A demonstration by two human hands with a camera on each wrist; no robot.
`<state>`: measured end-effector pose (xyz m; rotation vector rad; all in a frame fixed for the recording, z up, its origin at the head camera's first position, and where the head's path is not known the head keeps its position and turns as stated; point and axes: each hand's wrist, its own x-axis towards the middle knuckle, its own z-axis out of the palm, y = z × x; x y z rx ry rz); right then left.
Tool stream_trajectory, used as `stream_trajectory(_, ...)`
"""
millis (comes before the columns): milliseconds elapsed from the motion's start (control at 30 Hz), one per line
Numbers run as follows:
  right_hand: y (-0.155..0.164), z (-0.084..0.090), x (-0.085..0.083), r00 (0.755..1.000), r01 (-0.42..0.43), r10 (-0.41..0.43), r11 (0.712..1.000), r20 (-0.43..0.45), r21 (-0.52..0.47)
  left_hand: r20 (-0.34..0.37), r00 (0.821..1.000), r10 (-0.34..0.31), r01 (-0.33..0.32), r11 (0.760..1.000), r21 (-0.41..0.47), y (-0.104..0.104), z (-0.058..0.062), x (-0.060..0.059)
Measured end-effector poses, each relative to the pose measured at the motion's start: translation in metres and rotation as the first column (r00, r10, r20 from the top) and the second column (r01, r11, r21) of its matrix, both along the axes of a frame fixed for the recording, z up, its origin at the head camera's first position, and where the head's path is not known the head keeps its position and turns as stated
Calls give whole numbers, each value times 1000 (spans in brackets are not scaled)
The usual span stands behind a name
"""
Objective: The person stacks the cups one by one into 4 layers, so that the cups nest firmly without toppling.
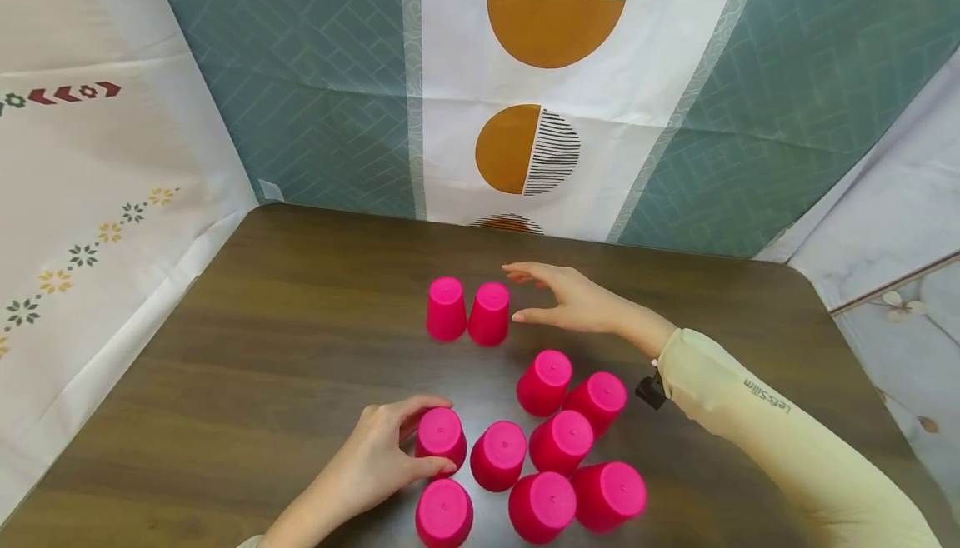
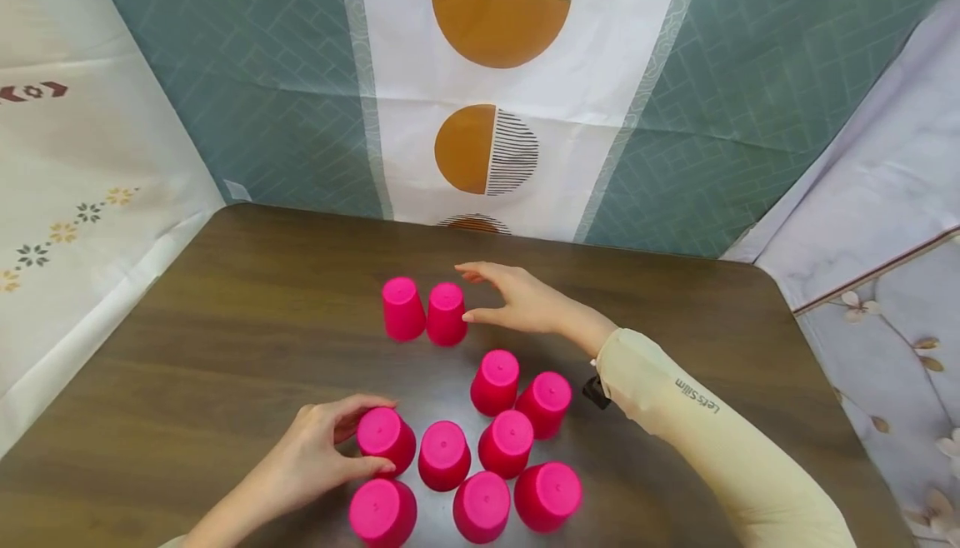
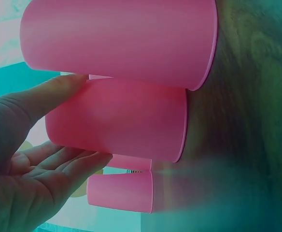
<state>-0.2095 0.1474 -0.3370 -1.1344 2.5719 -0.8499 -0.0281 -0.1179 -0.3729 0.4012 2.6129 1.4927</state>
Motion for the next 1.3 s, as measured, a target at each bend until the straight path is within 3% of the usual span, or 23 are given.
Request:
stream_trajectory(167,13,1,15,999,40,-40,999,21,-28,-72,997,4,-6,1000,-27,2,0,-3)
stream_trajectory(333,23,3,32,998,41,-40,999,52,-27,-153,988,-3,5,1000,14,5,4,-11)
stream_trajectory(567,34,5,57,996,4,-2,1000,86,-20,-266,960,90,-68,994,90,2,21,-26)
stream_trajectory(733,40,3,73,999,9,-7,998,44,-59,-325,941,96,-52,989,142,-2,33,-37)
stream_trajectory(800,41,2,79,1000,9,-8,998,24,-60,-315,944,92,-40,985,167,-2,36,-43)
stream_trajectory(1033,41,-5,94,1000,0,-1,999,-11,-35,-159,986,50,-8,966,257,4,50,-63)
stream_trajectory(1300,36,-4,97,1000,-3,3,1000,-23,9,-233,972,-14,65,975,212,31,59,-92)
